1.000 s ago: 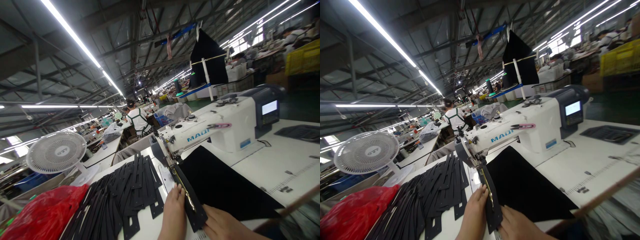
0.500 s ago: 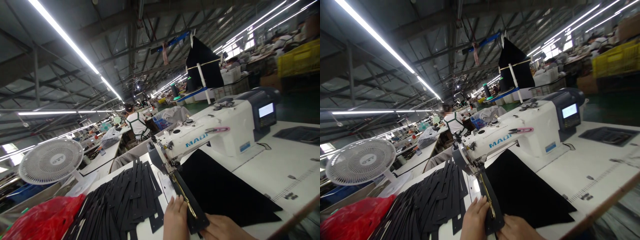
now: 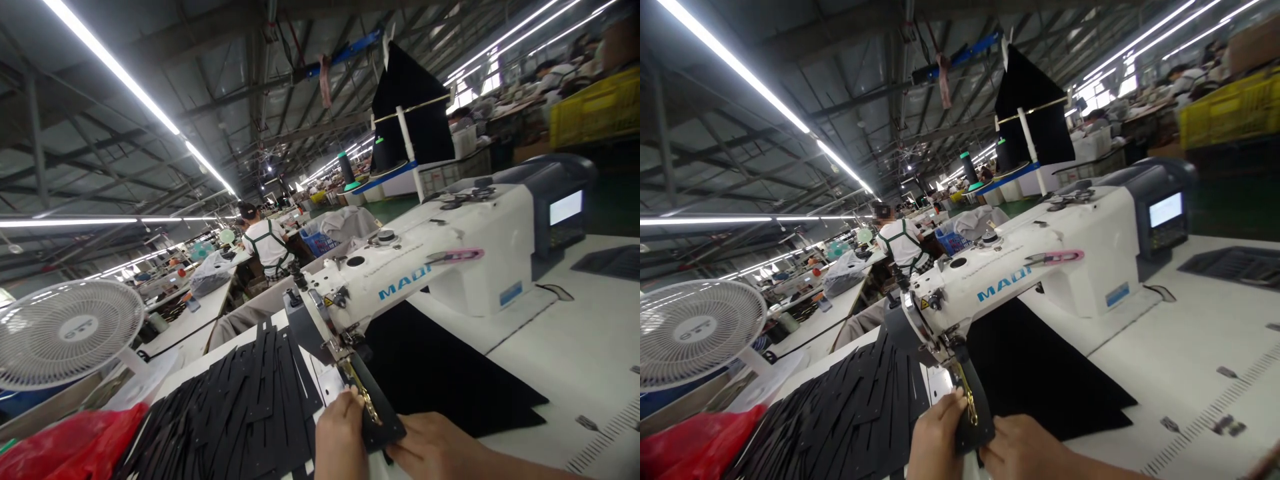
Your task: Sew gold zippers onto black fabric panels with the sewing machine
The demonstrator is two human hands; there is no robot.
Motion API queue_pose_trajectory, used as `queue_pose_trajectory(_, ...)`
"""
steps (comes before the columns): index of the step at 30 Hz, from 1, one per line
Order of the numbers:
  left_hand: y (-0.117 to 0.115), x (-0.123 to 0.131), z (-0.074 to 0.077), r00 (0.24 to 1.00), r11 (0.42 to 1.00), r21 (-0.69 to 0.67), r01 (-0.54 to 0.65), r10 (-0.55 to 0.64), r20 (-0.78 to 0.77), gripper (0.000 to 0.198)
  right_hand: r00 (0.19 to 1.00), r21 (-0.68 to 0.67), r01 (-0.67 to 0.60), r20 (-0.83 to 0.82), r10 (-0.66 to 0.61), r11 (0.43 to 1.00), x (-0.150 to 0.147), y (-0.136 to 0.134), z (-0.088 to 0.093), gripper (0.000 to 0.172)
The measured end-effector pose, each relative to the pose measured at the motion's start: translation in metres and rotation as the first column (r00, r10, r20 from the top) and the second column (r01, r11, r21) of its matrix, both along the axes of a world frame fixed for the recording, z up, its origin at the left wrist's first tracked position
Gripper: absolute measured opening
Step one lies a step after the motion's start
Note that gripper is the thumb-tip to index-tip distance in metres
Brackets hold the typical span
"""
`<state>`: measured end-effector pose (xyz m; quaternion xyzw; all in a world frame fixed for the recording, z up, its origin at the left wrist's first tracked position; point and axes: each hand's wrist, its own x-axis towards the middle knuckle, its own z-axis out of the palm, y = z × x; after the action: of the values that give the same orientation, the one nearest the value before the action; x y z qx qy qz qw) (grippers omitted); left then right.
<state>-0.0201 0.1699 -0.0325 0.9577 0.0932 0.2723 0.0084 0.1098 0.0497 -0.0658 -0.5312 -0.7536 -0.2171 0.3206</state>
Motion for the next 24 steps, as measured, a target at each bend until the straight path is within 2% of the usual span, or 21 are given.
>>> queue_pose_trajectory(6,0.004,0.013,-0.008,0.986,0.991,-0.056,-0.117,0.123,0.111,0.039,0.997,-0.158,-0.051,-0.067,0.041,0.986,0.007,0.003,0.018,0.026)
queue_pose_trajectory(9,0.005,0.014,-0.008,0.987,0.991,-0.103,-0.089,0.102,0.124,0.039,0.994,-0.151,-0.063,-0.102,0.048,0.986,0.005,-0.002,0.029,0.025)
queue_pose_trajectory(12,-0.003,0.009,0.002,0.982,0.98,-0.179,-0.083,0.111,0.151,0.037,0.988,-0.1,-0.015,-0.158,-0.001,0.995,0.005,-0.006,0.039,0.019)
queue_pose_trajectory(14,-0.014,0.003,0.01,0.969,0.957,-0.24,-0.162,0.201,0.147,0.034,0.98,-0.068,0.103,-0.166,-0.113,0.992,0.005,-0.003,0.044,0.012)
queue_pose_trajectory(16,-0.024,-0.003,0.017,0.937,0.92,-0.264,-0.289,0.329,0.121,0.025,0.966,-0.125,0.205,-0.134,-0.221,0.971,0.007,0.006,0.047,0.008)
queue_pose_trajectory(18,-0.032,-0.01,0.021,0.906,0.886,-0.256,-0.387,0.417,0.075,0.01,0.967,-0.237,0.214,-0.088,-0.24,0.948,0.009,0.019,0.051,0.009)
queue_pose_trajectory(19,-0.035,-0.014,0.022,0.897,0.877,-0.246,-0.412,0.437,0.057,0.014,0.972,-0.28,0.196,-0.074,-0.225,0.94,0.01,0.026,0.053,0.012)
queue_pose_trajectory(21,-0.04,-0.019,0.022,0.908,0.886,-0.242,-0.394,0.416,0.044,0.028,0.977,-0.315,0.166,-0.075,-0.199,0.934,0.013,0.036,0.057,0.018)
queue_pose_trajectory(24,-0.044,-0.021,0.021,0.968,0.947,-0.268,-0.175,0.214,0.127,0.026,0.968,-0.327,0.169,-0.121,-0.218,0.93,0.017,0.039,0.062,0.019)
